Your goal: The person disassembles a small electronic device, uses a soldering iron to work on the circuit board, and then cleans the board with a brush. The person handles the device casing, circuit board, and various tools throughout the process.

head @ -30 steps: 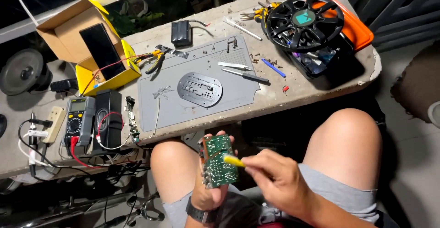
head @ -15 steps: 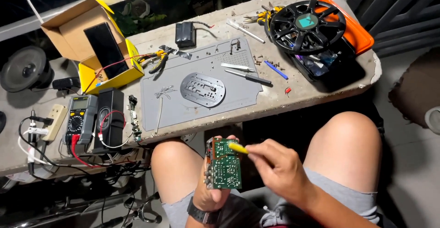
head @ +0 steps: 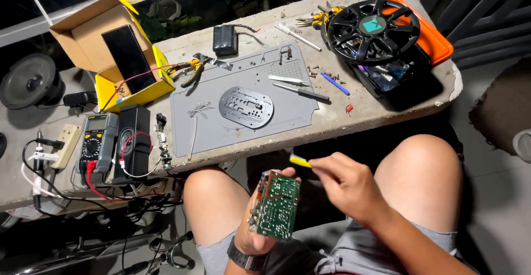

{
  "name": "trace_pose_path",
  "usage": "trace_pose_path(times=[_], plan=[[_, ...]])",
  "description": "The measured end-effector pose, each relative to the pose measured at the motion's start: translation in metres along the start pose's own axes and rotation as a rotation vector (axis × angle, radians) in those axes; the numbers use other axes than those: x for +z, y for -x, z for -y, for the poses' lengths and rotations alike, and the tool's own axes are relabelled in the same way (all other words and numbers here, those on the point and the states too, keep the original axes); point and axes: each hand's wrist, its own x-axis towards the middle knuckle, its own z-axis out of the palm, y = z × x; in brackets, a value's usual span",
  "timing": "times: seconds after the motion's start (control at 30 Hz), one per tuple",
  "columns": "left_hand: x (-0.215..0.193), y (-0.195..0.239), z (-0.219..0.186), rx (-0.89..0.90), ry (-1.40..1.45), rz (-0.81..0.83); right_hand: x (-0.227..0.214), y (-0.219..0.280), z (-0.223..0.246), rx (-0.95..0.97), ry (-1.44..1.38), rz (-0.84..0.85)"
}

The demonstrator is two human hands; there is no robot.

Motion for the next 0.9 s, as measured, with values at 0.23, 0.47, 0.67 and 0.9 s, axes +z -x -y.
trace_pose_path(times=[0.23,0.47,0.67,0.9], plan=[[0.006,-0.005,0.0,-0.112,0.0,-0.067,-0.002,0.008,0.02,-0.157,-0.147,0.171],[0.001,-0.005,0.002,-0.118,0.09,-0.013,-0.011,0.011,0.022,-0.12,-0.181,0.16],[-0.017,0.008,0.004,-0.2,0.183,0.017,-0.024,-0.006,0.015,0.011,-0.019,-0.013],[-0.017,0.008,0.008,-0.235,0.312,-0.008,-0.019,-0.001,0.027,0.17,-0.204,0.024]])
